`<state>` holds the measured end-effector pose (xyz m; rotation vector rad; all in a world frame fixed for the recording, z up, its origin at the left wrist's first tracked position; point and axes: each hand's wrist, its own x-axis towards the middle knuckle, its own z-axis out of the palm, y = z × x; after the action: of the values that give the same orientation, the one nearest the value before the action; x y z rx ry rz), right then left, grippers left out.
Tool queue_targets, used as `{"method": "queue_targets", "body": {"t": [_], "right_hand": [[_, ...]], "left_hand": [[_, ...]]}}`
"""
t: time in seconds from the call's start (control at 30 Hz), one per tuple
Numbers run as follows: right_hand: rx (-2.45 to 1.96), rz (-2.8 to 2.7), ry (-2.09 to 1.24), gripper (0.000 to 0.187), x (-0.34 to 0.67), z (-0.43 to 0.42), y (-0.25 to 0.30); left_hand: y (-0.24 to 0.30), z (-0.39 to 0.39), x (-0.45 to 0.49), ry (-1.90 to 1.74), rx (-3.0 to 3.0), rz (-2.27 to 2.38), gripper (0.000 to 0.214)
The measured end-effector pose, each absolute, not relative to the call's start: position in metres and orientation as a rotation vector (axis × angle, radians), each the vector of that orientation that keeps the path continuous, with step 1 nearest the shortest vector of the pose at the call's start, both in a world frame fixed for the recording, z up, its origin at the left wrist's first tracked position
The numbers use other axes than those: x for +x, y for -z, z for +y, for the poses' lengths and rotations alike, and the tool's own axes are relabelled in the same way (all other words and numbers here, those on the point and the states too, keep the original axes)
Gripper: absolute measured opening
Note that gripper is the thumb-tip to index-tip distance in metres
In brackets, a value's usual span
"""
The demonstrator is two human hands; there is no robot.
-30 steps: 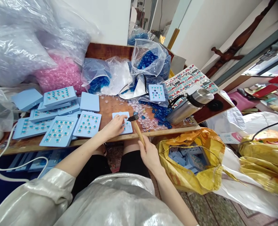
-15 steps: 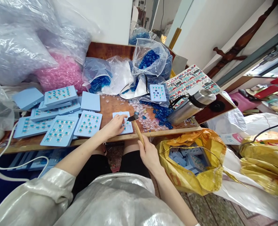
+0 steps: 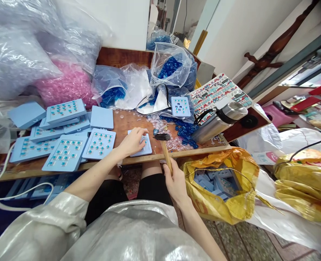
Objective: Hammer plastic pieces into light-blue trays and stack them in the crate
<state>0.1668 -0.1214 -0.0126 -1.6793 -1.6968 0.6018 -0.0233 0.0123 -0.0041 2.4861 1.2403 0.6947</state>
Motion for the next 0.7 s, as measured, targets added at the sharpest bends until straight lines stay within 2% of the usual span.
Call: {"method": "queue_targets", "body": {"t": [0.1,0.23,0.47,0.7], "right_hand": [[-1.721,-1.602,-0.585,0.036,0.174,-0.122,0.013],[-1.697,-1.588,-0.564,0.036,0.181,-0.123,0.012],[-1.687,-1.575,-0.615,0.036,0.184,-0.127,0.019],[-1.699,-1.572,-0.612,0.036,0.181,-0.124,0.017]], "left_hand": [[0.007,0.029,0.004,-0.48,2.664,1.161,0.022],[0.017,0.045,0.036,-0.235,2.843,1.166,0.02],[0.012,0.043,0.015,-0.294,2.882,1.282,0.023],[0.016,0.044,0.032,-0.249,2.914,1.147,0.021]]}}
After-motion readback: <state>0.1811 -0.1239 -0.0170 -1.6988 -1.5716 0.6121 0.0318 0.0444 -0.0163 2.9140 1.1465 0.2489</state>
